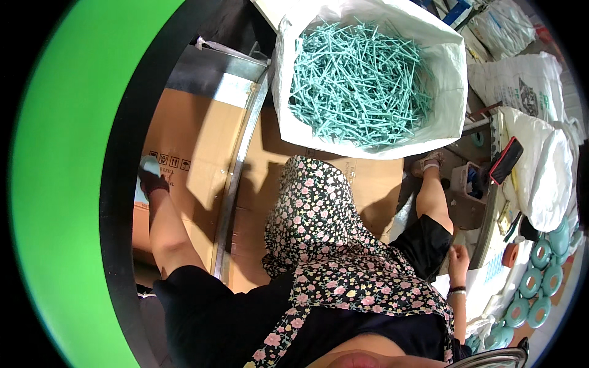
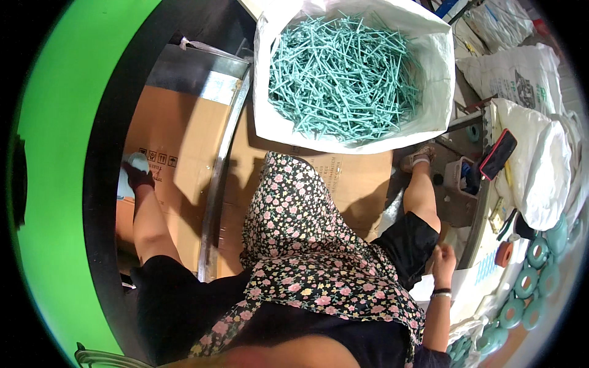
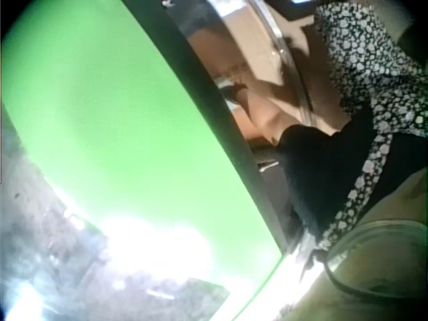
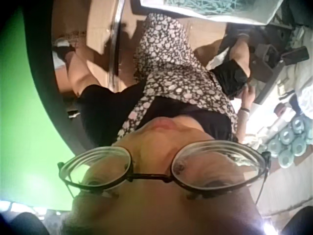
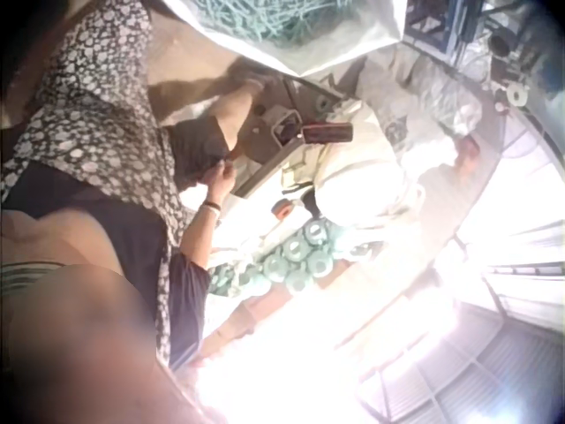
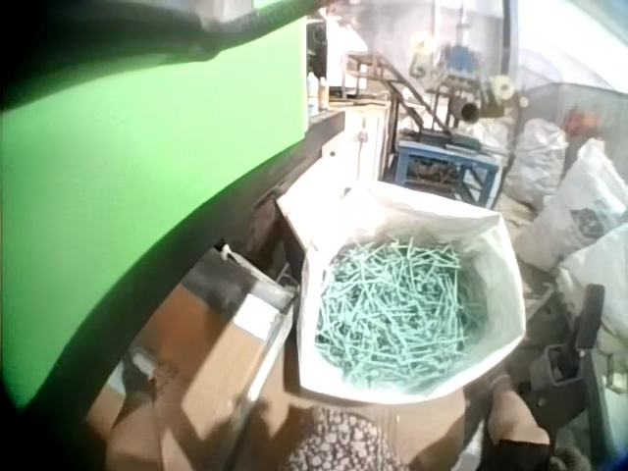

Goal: The person assembles thermocups by taking components from containers, placing a seal inside the cup body, and then placing the cups on a stack.

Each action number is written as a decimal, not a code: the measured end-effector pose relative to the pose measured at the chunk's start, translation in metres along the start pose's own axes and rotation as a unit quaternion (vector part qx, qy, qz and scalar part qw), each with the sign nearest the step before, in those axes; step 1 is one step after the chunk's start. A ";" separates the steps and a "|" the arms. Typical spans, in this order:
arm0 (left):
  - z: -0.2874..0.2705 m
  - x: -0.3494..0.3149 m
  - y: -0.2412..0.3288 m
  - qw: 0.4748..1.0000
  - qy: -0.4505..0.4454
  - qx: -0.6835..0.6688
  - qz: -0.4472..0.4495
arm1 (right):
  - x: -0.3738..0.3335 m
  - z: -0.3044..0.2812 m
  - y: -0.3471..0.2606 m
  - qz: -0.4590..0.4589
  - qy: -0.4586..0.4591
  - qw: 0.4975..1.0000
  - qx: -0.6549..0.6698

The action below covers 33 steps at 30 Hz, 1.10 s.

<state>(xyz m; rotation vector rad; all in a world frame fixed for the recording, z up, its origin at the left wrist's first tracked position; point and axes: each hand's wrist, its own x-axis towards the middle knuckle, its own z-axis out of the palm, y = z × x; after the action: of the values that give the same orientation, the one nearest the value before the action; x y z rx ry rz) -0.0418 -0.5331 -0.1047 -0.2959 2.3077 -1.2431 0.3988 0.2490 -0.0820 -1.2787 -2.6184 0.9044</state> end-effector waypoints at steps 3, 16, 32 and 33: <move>0.017 -0.020 -0.012 0.998 -0.054 0.034 0.016 | 0.026 0.016 -0.001 -0.098 0.019 0.992 0.073; 0.012 -0.133 0.007 -0.053 -0.008 -0.998 0.025 | 0.127 0.029 0.010 -0.073 0.135 0.977 -0.147; -0.149 -0.268 -0.030 0.587 0.169 -0.611 0.504 | 0.015 0.045 -0.278 -0.123 -0.264 0.681 0.672; -0.151 -0.269 -0.027 0.653 0.266 -0.552 0.446 | 0.009 0.042 -0.275 -0.141 -0.234 0.703 0.656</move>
<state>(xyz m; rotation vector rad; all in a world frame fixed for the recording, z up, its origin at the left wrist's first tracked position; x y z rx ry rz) 0.1078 -0.3292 0.0743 0.8684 2.7485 0.7540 0.1899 0.1058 0.0322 -0.2148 -1.3767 2.4815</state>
